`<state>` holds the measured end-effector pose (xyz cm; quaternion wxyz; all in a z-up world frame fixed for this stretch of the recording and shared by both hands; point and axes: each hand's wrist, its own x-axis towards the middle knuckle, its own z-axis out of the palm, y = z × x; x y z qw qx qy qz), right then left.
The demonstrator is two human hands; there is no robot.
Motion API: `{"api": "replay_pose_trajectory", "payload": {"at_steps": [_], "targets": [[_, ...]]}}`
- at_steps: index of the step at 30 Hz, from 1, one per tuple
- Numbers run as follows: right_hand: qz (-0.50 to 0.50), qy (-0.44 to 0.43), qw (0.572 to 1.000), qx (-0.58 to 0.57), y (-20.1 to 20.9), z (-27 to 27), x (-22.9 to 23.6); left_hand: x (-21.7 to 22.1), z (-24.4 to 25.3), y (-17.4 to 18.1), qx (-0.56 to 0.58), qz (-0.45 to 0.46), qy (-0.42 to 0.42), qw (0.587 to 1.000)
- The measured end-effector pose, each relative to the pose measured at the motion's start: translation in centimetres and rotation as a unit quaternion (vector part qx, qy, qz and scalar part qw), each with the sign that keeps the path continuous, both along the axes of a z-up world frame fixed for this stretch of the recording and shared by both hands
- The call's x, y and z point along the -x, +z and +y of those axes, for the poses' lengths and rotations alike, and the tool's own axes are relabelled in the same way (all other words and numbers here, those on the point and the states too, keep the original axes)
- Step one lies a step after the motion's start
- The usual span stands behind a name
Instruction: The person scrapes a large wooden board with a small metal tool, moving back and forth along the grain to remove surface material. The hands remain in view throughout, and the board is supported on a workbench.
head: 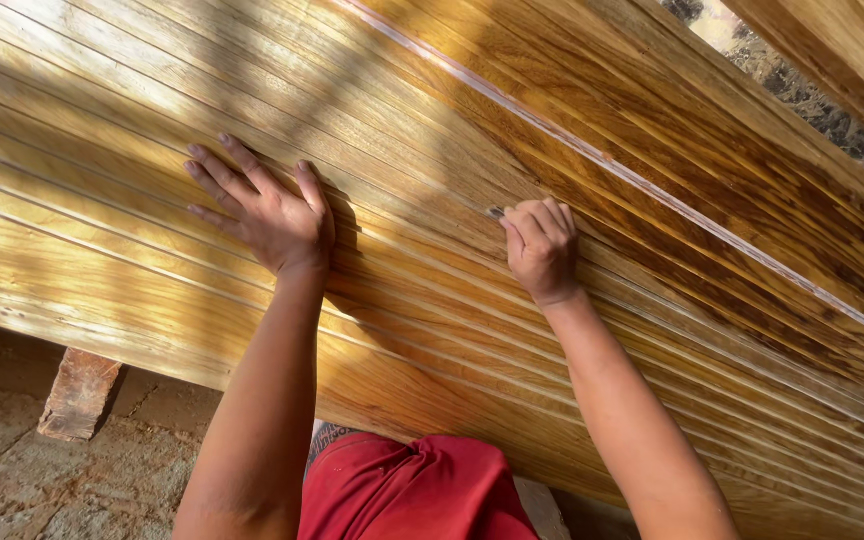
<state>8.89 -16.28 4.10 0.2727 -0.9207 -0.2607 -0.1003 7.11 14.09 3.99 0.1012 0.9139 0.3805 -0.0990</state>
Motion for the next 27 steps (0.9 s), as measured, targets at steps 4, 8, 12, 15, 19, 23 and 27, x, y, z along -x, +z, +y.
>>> {"api": "replay_pose_trajectory", "payload": {"at_steps": [4, 8, 12, 15, 19, 23, 27], "targets": [[-0.017, 0.007, 1.000, -0.009, 0.0, 1.3, -0.5, 0.0, 0.0, -0.3, -0.002, 0.000, 0.002, 1.000], [-0.023, 0.030, 0.999, -0.017, -2.6, 6.4, -2.3, -0.3, 0.3, -0.4, -0.001, 0.025, 0.004, 1.000], [-0.016, 0.042, 0.999, -0.005, -1.7, 4.4, -1.9, 0.0, 0.3, -0.3, 0.005, 0.020, 0.001, 1.000], [-0.019, 0.032, 0.999, -0.002, -0.8, 1.6, -1.2, -0.2, 0.4, -0.6, -0.001, 0.012, -0.007, 1.000], [-0.020, 0.041, 0.999, -0.013, -3.4, 5.4, -2.1, -0.1, 0.6, -0.8, 0.002, 0.011, -0.001, 1.000], [-0.049, 0.045, 0.998, 0.009, -6.7, 11.2, -4.1, 0.3, 0.2, -0.5, 0.004, 0.011, -0.002, 1.000], [-0.049, 0.056, 0.997, 0.023, -4.3, 5.7, -3.1, -0.2, 0.5, 0.0, 0.015, 0.001, 0.000, 1.000]]}}
